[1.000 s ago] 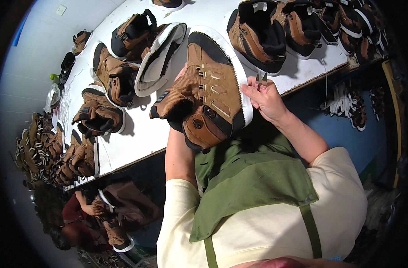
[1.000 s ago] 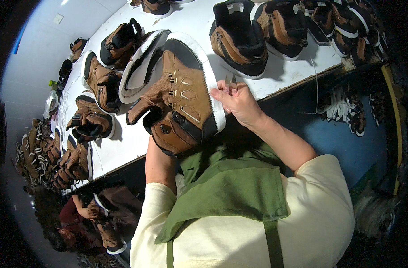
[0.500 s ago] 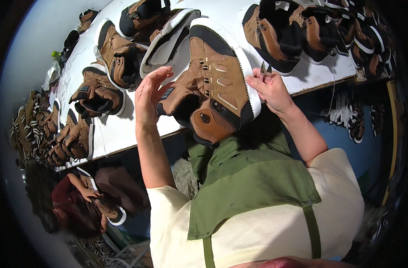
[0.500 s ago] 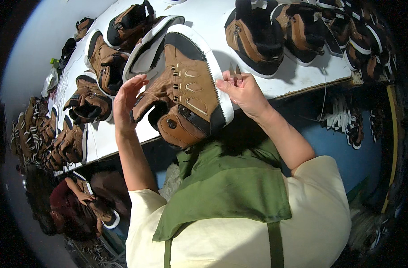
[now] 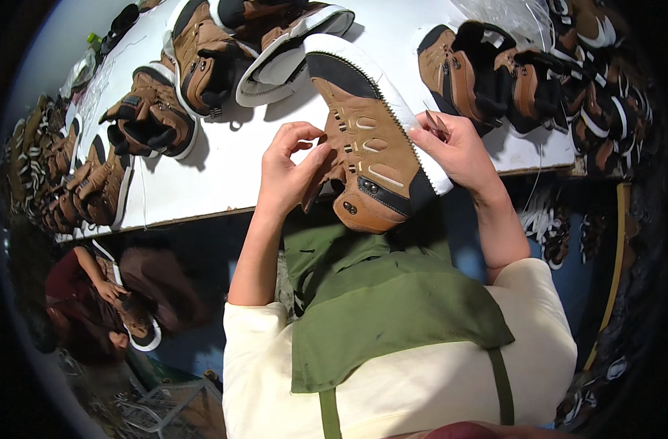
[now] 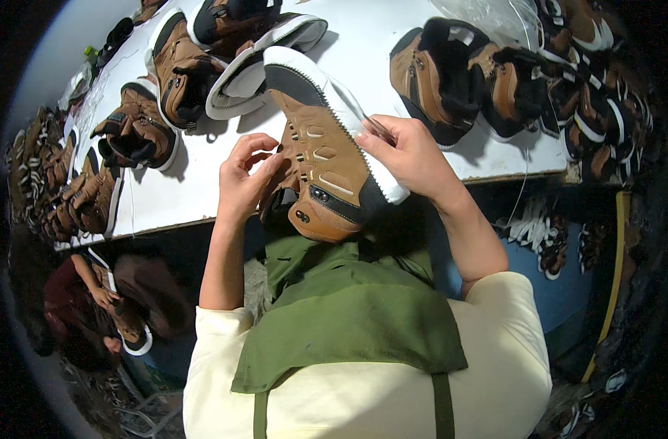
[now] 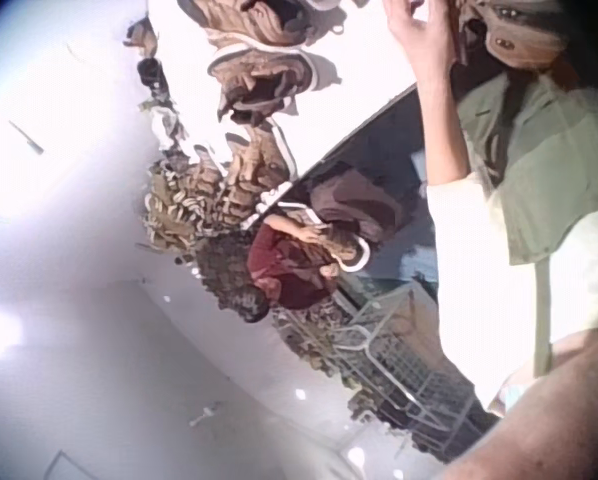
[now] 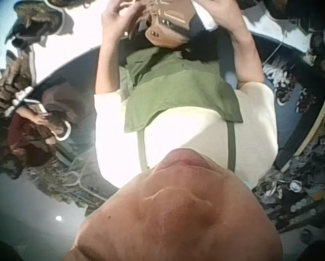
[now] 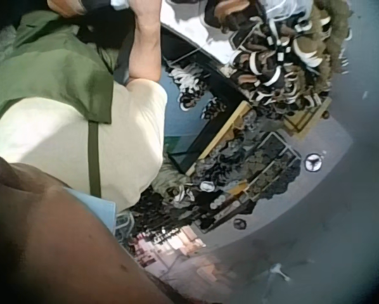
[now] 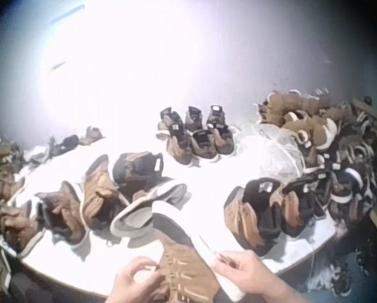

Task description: The person handles a brown and black high-top sneaker, repeatedly adjusting the laces, tongue, and heel counter. They rotate the shoe to inspect the sole and upper, then place it on a white table among many similar shoes. A second worker is visible across the table performing similar actions.

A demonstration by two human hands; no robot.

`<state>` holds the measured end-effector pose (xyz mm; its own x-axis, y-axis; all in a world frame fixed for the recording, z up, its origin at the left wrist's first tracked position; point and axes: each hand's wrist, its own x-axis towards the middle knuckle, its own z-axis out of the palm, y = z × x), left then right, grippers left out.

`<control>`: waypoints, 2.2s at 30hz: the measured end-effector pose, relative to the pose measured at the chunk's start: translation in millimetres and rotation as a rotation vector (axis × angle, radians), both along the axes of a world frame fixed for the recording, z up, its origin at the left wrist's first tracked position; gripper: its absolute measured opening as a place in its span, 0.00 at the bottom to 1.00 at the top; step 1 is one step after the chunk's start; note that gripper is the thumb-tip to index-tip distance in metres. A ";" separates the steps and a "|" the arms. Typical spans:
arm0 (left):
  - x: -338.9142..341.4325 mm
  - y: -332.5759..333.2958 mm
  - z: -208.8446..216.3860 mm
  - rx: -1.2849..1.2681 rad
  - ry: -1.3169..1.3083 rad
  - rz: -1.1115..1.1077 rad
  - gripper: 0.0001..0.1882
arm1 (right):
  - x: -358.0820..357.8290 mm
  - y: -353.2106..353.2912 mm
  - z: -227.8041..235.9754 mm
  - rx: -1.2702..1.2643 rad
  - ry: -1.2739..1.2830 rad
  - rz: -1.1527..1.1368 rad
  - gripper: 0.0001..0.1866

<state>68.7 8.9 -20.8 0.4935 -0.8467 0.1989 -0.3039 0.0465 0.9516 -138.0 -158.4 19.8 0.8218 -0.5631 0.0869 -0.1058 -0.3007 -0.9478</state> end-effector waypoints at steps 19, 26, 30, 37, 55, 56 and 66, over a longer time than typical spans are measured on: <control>4.5 -28.0 12.6 -0.016 -0.118 -0.060 0.08 | 19.4 6.3 30.4 -0.335 0.214 -0.025 0.13; 6.4 -29.9 6.9 -0.019 -0.074 -0.077 0.07 | 21.6 5.3 29.6 -0.324 0.245 -0.028 0.13; 6.7 -27.0 3.1 -0.030 -0.066 -0.085 0.08 | 23.2 6.4 30.4 -0.319 0.243 -0.033 0.13; 4.5 -27.6 0.9 -0.084 0.012 -0.027 0.05 | 21.9 4.6 29.3 -0.343 0.264 -0.032 0.10; -12.1 -35.6 12.6 -0.026 -0.452 0.134 0.07 | 15.7 11.6 31.0 -0.502 0.138 0.010 0.09; -12.2 -35.0 12.8 -0.022 -0.450 0.122 0.06 | 15.3 11.6 30.8 -0.491 0.136 0.012 0.09; -9.0 -23.3 5.5 -0.013 -0.362 0.080 0.06 | 13.4 11.8 28.0 -0.440 0.135 0.001 0.10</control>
